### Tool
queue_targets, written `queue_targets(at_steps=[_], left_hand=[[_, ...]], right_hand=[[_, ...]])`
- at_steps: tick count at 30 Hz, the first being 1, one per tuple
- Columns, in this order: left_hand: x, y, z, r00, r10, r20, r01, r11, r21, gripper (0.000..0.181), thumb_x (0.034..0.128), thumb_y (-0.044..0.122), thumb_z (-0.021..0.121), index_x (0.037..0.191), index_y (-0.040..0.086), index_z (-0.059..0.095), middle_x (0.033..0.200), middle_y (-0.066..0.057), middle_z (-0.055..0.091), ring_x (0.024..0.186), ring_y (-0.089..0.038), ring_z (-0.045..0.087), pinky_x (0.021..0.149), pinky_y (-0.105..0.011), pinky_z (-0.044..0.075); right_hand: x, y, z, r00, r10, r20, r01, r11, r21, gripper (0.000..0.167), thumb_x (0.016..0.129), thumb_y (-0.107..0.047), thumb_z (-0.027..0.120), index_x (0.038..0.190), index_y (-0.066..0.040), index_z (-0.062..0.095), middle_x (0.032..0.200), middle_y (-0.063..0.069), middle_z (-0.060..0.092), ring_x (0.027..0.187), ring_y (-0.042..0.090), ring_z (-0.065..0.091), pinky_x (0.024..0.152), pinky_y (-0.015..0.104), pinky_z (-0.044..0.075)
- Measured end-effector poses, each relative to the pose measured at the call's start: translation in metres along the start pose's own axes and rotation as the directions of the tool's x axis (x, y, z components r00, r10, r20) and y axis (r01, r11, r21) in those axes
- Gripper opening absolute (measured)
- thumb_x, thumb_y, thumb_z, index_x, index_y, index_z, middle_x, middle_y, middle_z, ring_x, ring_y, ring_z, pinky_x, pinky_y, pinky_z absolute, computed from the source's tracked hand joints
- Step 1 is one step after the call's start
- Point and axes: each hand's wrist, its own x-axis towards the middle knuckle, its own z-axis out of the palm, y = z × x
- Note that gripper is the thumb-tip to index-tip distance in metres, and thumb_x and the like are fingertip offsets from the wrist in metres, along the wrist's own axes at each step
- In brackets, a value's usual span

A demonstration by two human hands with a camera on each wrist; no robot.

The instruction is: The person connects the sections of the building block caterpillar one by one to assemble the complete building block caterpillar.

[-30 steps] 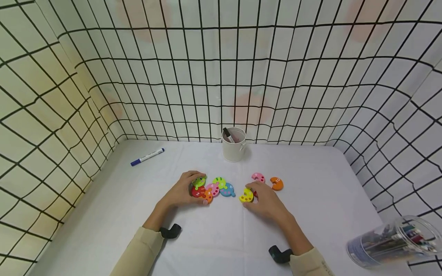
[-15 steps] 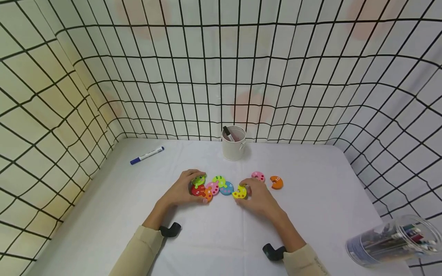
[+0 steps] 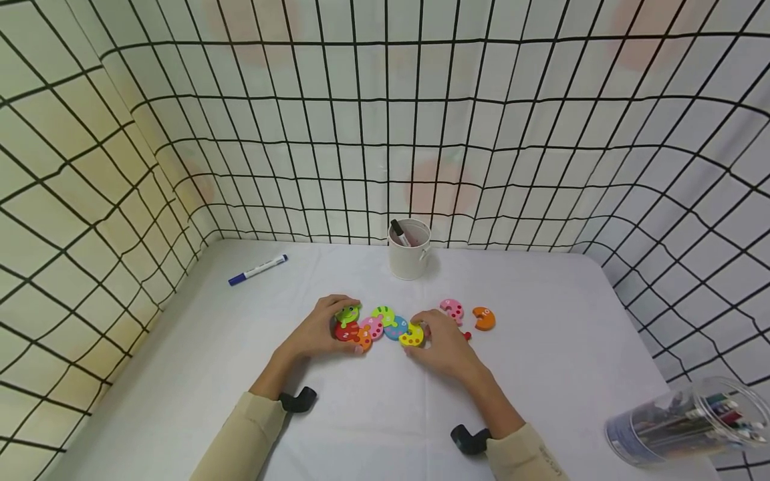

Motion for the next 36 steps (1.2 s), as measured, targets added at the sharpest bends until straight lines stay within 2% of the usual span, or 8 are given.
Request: queue_targets(at_steps=[7,24,30,36], left_hand=[[0.002,0.000,0.000,1.000,0.009,-0.005,-0.009,1.000,0.006,0.092,0.0671,0.061,0.089,0.147,0.031,0.055,0.152,0.000,0.046,0.144,-0.023,0.037,0.115,-0.054,0.043],[0.001,0.001,0.000,1.000,-0.002,0.008,0.002,1.000,0.011,0.093,0.0673,0.061,0.088,0.148,0.030,0.055,0.153,-0.001,0.045,0.144,-0.023,0.036,0.114,-0.055,0.043],[0.001,0.003,0.002,1.000,-0.004,-0.013,0.005,1.000,0.026,0.096,0.0656,0.066,0.088,0.148,0.030,0.054,0.154,-0.003,0.044,0.145,-0.026,0.036,0.114,-0.055,0.044],[0.000,0.004,0.001,1.000,0.001,-0.017,-0.001,1.000,0.015,0.096,0.0656,0.062,0.090,0.148,0.029,0.054,0.150,-0.004,0.045,0.141,-0.026,0.038,0.113,-0.052,0.045]], right_hand=[[0.000,0.000,0.001,1.000,-0.016,-0.002,0.016,1.000,-0.006,0.049,0.079,-0.029,0.090,0.121,-0.013,0.070,0.089,0.000,0.056,0.084,0.016,0.049,0.067,0.025,0.044],[0.003,-0.006,0.011,0.996,0.085,-0.003,-0.085,0.995,-0.049,0.048,0.076,-0.032,0.092,0.116,-0.016,0.071,0.090,0.000,0.056,0.085,0.018,0.050,0.066,0.026,0.046],[0.002,-0.006,0.010,0.998,0.066,-0.011,-0.067,0.997,-0.037,0.050,0.075,-0.032,0.093,0.115,-0.015,0.070,0.091,0.000,0.056,0.085,0.017,0.050,0.067,0.027,0.046],[-0.002,-0.001,0.001,0.999,0.045,-0.001,-0.045,0.999,-0.002,0.053,0.079,-0.037,0.089,0.123,-0.015,0.068,0.095,0.001,0.058,0.087,0.017,0.051,0.068,0.026,0.046]])
